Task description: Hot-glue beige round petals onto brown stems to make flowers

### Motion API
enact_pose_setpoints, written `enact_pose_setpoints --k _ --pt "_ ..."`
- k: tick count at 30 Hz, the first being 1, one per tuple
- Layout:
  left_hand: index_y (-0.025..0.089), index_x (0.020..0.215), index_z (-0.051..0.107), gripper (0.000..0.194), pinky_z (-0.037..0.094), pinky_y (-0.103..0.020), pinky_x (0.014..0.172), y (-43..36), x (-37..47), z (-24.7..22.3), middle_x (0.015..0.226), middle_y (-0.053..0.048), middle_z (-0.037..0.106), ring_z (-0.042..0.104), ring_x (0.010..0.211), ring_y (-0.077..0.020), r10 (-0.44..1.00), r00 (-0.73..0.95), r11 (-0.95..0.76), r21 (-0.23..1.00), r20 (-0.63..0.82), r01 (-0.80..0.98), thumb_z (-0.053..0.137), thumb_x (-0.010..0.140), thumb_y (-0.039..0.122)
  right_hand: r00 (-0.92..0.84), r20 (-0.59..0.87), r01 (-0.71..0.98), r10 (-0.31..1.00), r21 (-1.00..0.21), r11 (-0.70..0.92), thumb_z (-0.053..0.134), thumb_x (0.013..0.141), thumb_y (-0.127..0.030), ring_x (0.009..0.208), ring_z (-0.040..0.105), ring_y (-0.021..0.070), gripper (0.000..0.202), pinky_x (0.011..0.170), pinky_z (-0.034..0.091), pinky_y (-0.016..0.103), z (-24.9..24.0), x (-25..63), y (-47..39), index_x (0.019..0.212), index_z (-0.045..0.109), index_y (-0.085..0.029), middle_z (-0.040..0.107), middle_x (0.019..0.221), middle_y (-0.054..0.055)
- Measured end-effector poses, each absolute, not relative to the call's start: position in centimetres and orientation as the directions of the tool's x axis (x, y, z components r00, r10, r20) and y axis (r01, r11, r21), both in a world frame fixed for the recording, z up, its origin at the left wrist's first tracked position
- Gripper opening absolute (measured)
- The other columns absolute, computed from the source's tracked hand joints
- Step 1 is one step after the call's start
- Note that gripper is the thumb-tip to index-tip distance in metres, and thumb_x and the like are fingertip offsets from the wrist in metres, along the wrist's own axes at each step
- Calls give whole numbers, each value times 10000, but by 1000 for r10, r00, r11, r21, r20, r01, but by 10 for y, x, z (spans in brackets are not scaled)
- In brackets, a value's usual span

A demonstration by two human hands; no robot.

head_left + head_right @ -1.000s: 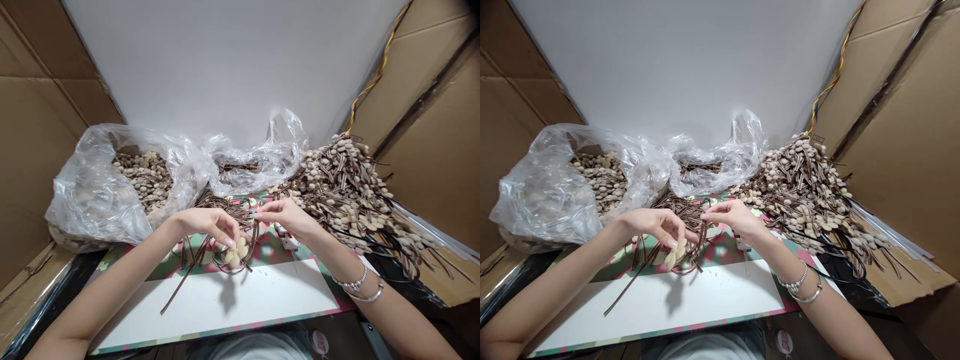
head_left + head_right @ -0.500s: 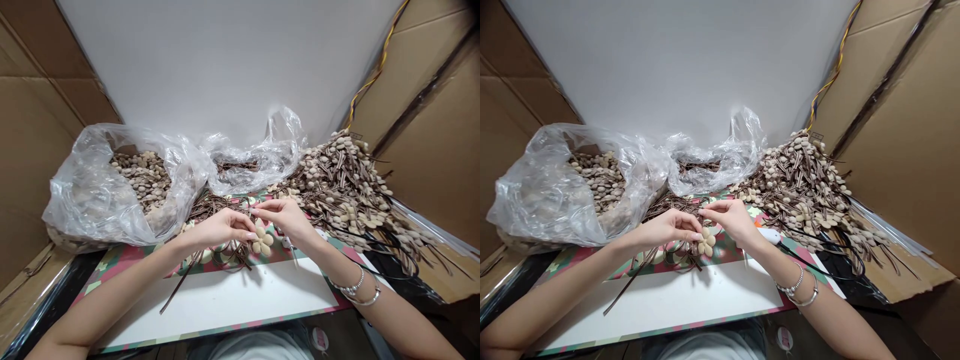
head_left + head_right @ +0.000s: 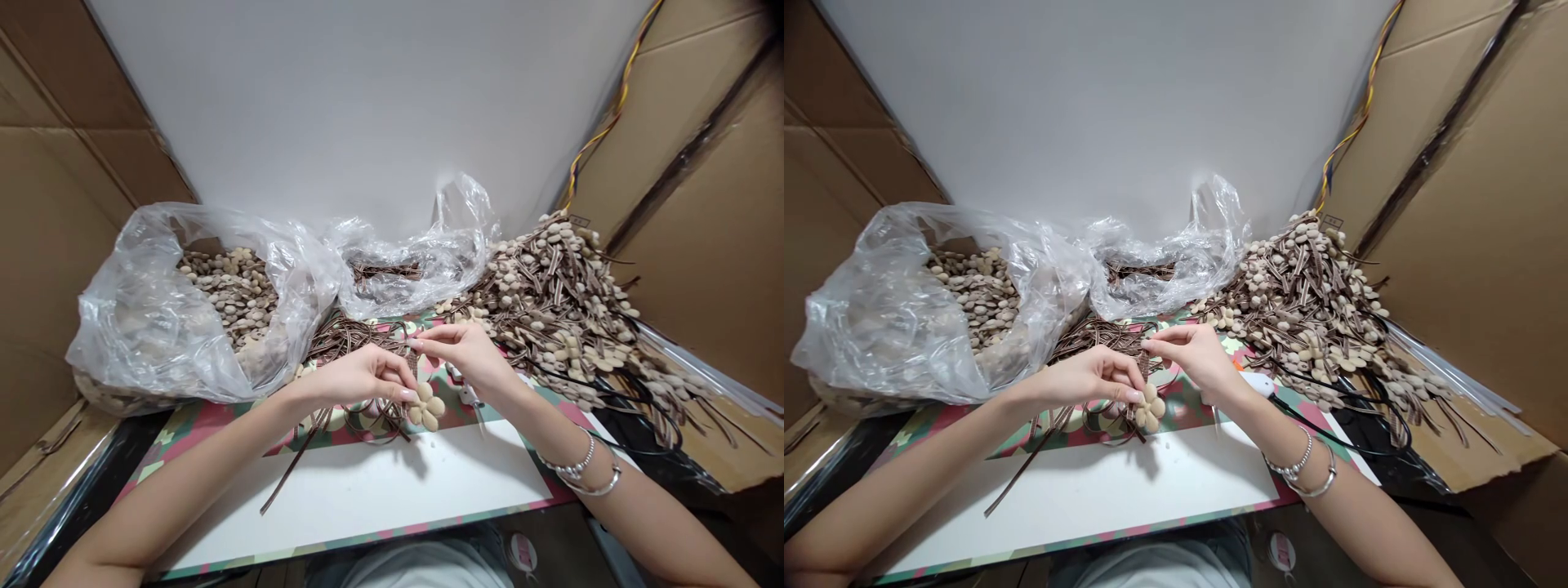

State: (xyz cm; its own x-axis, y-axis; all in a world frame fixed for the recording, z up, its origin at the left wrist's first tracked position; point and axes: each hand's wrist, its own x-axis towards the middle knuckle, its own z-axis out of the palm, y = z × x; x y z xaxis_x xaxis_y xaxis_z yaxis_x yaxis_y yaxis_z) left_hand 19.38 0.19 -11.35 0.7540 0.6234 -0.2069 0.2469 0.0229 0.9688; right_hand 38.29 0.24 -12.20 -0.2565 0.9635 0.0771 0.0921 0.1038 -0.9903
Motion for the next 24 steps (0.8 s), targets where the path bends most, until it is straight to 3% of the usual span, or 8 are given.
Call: enact_pose_setpoints --k 7,13,18,24 --pt "116 836 659 146 460 -210 653 7 189 -116 901 -89 700 637 787 -148 570 794 -14 964 -209 264 658 741 226 -272 74 81 959 -992 100 708 641 -397 559 480 110 285 525 377 249 -124 386 5 760 713 -138 608 638 30" --pt "121 845 668 167 475 -225 663 7 186 -114 859 -81 704 645 755 -152 574 792 -40 958 -210 283 665 734 246 -266 79 68 961 -993 100 714 631 -390 581 495 115 279 534 395 247 -125 386 6 754 718 -139 634 680 43" --pt "127 856 674 154 467 -268 785 7 186 -105 899 -79 701 637 863 -175 661 736 -38 972 -149 230 658 741 228 -243 75 54 967 -994 91 718 631 -374 596 518 122 277 557 408 254 -127 383 6 770 719 -135 661 710 56" --pt "124 820 676 126 460 -265 760 6 190 -109 836 -71 704 636 805 -164 698 694 10 971 -179 240 659 733 213 -229 77 39 970 -995 88 730 624 -373 630 533 131 269 566 406 255 -132 379 5 755 720 -138 679 759 72"
